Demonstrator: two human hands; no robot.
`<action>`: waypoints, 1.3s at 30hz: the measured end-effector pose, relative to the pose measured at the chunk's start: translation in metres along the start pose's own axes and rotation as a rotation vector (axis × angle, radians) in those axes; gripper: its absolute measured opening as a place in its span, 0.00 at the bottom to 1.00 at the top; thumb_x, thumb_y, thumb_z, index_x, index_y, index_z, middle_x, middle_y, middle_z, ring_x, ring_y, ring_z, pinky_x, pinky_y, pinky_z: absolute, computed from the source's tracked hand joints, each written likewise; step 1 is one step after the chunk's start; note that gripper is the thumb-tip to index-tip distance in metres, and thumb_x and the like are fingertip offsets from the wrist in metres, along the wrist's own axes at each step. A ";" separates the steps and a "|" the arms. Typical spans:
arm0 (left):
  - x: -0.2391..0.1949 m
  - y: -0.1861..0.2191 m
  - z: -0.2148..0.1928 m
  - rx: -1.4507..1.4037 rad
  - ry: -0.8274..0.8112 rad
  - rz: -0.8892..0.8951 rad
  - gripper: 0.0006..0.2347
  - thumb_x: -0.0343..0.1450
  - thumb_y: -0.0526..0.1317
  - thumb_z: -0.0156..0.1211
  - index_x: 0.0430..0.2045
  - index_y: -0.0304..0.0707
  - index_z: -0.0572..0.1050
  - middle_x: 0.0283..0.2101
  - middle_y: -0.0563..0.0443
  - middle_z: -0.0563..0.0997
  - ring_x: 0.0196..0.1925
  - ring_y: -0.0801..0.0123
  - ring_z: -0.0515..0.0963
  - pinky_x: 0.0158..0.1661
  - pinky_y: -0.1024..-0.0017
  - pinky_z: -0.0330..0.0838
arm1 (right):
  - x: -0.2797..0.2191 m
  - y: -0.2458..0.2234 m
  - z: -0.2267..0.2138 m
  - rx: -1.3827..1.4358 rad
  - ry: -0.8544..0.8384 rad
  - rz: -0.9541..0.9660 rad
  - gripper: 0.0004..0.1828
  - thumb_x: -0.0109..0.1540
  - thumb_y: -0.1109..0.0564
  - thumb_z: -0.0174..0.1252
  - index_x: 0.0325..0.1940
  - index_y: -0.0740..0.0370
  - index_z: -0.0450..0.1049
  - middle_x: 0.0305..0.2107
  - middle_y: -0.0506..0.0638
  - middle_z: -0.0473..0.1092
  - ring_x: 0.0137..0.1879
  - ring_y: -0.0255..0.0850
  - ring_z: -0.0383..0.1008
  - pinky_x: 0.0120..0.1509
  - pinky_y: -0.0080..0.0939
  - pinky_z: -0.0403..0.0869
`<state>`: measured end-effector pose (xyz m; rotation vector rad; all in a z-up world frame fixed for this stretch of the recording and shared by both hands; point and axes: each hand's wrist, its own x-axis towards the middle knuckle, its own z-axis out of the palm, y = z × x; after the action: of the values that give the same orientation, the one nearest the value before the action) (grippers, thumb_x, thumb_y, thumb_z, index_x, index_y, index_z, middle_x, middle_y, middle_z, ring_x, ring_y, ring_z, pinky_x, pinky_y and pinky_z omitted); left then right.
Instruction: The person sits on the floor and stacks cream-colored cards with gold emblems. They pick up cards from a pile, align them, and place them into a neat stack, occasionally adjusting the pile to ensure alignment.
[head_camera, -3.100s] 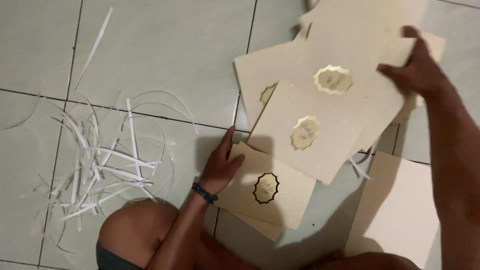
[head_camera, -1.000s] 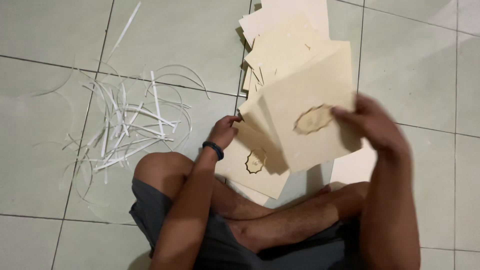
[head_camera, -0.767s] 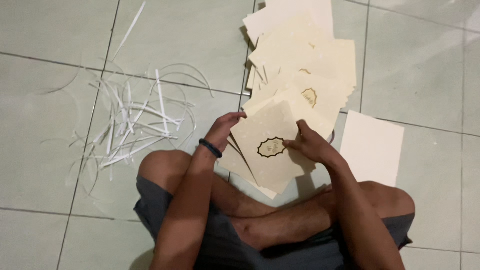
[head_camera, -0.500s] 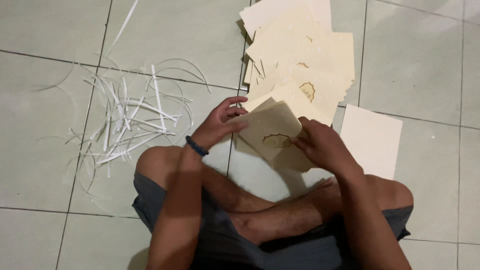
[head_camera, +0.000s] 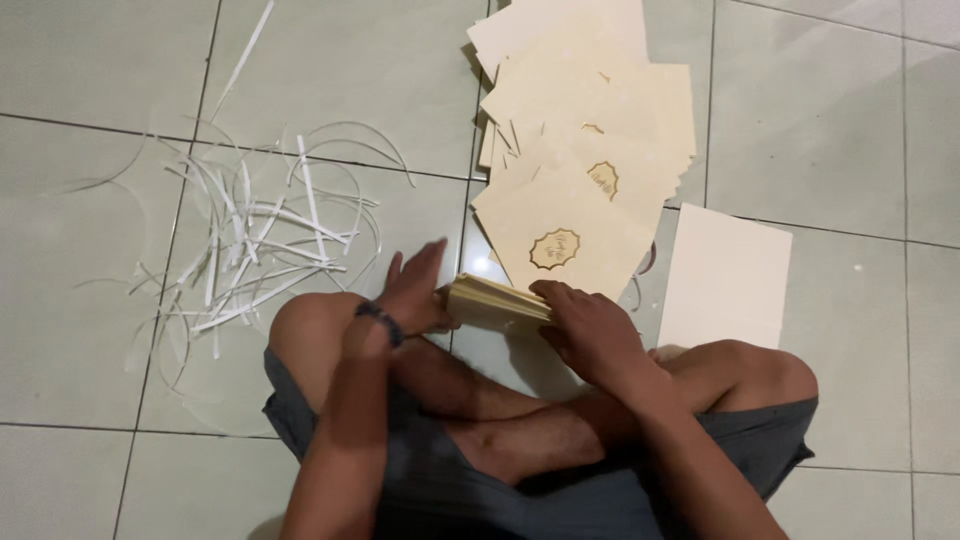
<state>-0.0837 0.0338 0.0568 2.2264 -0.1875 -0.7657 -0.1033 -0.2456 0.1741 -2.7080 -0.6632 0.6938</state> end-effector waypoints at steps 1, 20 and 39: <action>-0.009 0.008 -0.010 0.000 -0.004 0.002 0.55 0.55 0.45 0.74 0.76 0.37 0.40 0.78 0.33 0.46 0.80 0.44 0.42 0.71 0.45 0.14 | -0.002 -0.007 -0.008 0.001 -0.001 0.004 0.32 0.61 0.57 0.62 0.66 0.52 0.58 0.46 0.52 0.74 0.56 0.57 0.77 0.60 0.60 0.74; 0.009 0.014 0.018 -0.693 0.030 0.394 0.20 0.64 0.27 0.61 0.51 0.40 0.71 0.46 0.48 0.78 0.49 0.64 0.76 0.53 0.63 0.72 | 0.002 -0.010 0.006 -0.039 0.042 0.029 0.25 0.65 0.44 0.58 0.62 0.54 0.63 0.49 0.54 0.70 0.56 0.57 0.77 0.59 0.62 0.74; 0.023 0.006 0.015 -0.420 0.191 0.350 0.24 0.70 0.30 0.58 0.61 0.20 0.62 0.73 0.34 0.51 0.77 0.38 0.45 0.75 0.48 0.38 | 0.044 0.093 -0.023 0.685 0.153 0.277 0.16 0.67 0.46 0.59 0.55 0.53 0.76 0.45 0.52 0.79 0.56 0.46 0.78 0.65 0.52 0.70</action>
<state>-0.0733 0.0127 0.0423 1.7881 -0.2848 -0.3591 -0.0237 -0.3076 0.1432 -2.1848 0.0095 0.6198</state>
